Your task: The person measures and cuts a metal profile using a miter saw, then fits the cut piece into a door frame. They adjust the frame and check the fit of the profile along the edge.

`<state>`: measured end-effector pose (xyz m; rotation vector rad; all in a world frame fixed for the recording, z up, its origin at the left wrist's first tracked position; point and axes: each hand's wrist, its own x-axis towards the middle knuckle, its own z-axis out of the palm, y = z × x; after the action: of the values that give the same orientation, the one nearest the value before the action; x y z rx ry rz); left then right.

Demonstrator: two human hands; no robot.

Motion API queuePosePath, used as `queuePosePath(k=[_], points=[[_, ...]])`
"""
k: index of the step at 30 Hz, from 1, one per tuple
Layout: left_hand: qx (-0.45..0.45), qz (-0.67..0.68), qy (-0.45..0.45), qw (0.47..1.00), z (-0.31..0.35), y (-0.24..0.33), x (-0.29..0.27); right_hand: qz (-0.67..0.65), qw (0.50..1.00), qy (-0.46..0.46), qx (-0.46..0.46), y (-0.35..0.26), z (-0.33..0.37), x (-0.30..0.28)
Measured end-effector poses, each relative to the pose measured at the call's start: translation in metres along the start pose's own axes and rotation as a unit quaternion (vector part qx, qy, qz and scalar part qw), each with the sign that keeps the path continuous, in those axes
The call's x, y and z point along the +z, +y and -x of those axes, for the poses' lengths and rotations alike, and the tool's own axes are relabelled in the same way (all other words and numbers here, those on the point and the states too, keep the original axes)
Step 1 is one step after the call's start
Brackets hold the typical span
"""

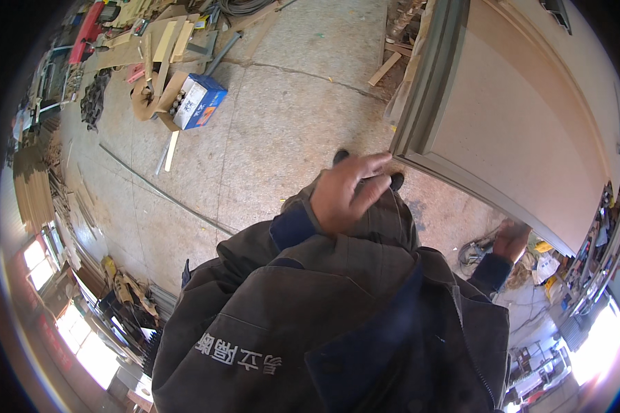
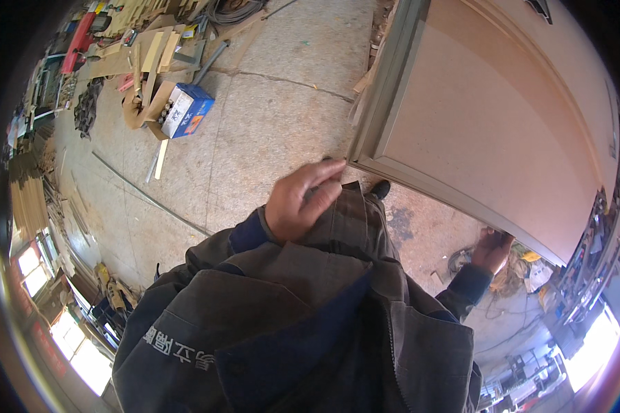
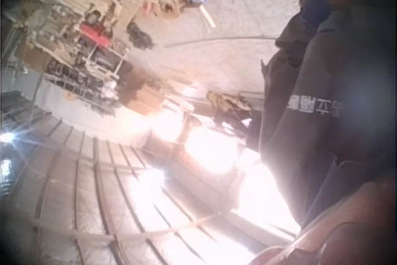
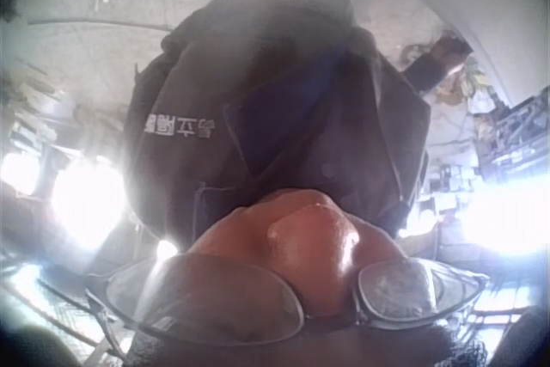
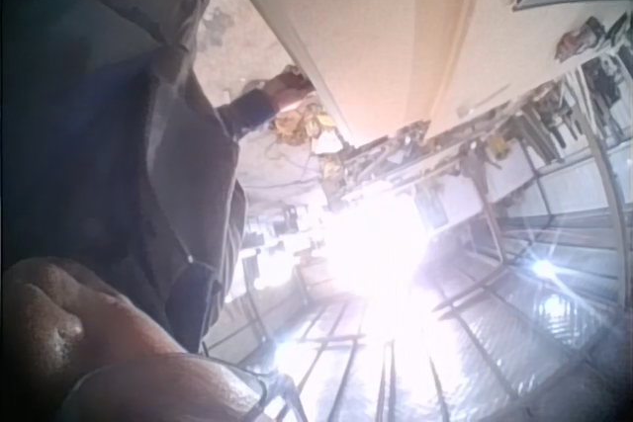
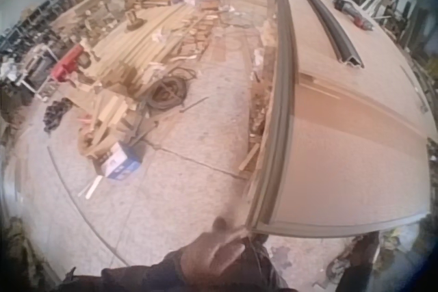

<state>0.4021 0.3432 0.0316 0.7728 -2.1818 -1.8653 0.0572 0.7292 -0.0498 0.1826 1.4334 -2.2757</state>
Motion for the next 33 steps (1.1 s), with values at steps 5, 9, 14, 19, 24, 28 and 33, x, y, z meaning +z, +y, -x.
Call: queuePosePath(k=[5,9,14,19,24,28,33], points=[[-0.046,0.179,0.090,0.979,-0.047,-0.009,-0.002,-0.012,0.999,-0.031,0.005,-0.001,-0.004,-0.006],[-0.072,0.233,0.030,0.969,-0.066,-0.001,0.001,-0.004,1.000,-0.019,0.006,0.001,-0.003,-0.002],[-0.138,0.246,-0.016,0.959,-0.082,0.012,0.005,-0.004,1.000,-0.009,0.010,0.001,0.005,0.002],[-0.187,0.242,-0.051,0.951,-0.093,0.008,-0.007,0.015,0.999,0.045,0.012,0.002,0.008,0.020],[-0.129,0.237,0.008,0.963,-0.087,0.008,0.002,0.013,0.998,-0.043,0.034,-0.004,0.009,0.011],[-0.127,0.132,0.061,0.981,-0.080,0.014,0.008,0.008,0.999,-0.020,0.030,-0.003,0.003,0.007],[0.013,0.029,0.143,0.989,-0.066,0.017,0.023,0.021,0.999,-0.019,0.023,-0.003,0.005,0.012]])
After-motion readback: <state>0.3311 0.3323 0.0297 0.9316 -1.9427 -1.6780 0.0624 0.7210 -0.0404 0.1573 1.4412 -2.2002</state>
